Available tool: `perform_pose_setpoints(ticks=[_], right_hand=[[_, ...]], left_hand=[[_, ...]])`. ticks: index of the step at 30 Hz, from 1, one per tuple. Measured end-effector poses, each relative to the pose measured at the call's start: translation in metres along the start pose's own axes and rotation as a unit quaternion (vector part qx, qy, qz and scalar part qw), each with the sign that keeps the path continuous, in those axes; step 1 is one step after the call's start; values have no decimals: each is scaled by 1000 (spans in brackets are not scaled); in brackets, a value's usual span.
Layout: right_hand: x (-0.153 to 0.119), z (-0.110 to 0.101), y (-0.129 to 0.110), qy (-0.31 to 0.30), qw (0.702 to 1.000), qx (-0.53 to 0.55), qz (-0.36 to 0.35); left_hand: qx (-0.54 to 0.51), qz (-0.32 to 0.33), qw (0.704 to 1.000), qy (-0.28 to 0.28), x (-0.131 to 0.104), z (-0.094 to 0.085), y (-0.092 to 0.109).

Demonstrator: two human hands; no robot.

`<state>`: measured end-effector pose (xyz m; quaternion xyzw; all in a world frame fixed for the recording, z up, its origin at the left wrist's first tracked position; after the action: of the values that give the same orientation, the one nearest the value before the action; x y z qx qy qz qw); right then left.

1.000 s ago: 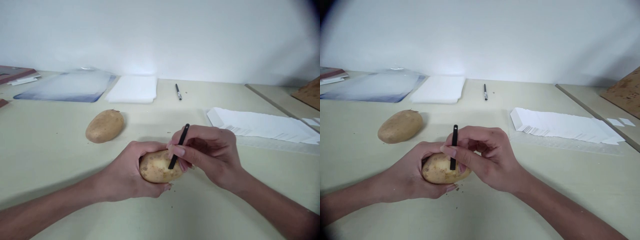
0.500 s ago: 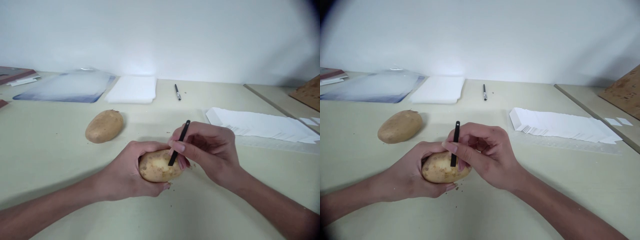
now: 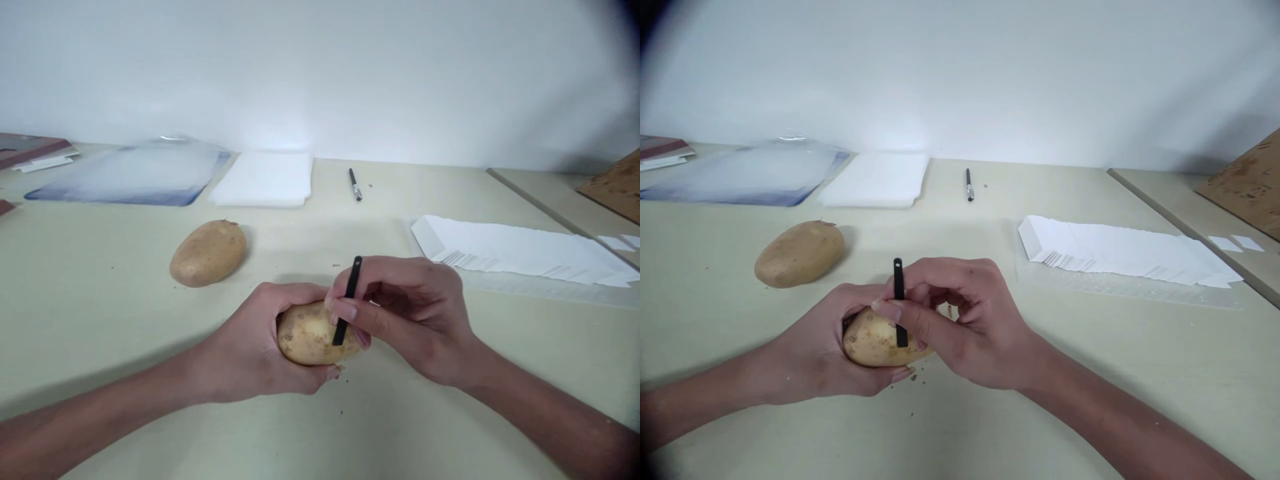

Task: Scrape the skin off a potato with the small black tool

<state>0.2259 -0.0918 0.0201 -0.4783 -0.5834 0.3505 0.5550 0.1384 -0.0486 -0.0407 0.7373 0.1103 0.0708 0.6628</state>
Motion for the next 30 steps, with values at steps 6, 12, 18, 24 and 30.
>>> perform_pose_setpoints(ticks=[6,12,18,24,30], right_hand=[[-2,-2,-3,14,1000,-1,-16],[-1,-4,3,30,999,34,-5],[-1,0,-3,10,999,-24,-19],[-3,-2,-7,24,999,1,-43],[-2,-5,0,30,999,37,-19]], left_hand=[[-16,-2,1000,1,1,0,0],[-7,-9,1000,5,2,-1,-5],[-22,-48,999,-9,2,1,5],[-50,-52,997,-12,2,1,7],[-9,-31,999,-13,2,1,-2]])
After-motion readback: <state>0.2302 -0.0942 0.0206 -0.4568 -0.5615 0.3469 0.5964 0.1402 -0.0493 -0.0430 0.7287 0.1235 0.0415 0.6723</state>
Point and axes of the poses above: each hand's wrist, its own x-axis towards the middle knuckle, its own z-axis out of the palm, y = z × x, the point moved 10 cm from there along x, towards the middle knuckle, and after that the axes turned 1 degree about z, right-handed, at the moved point
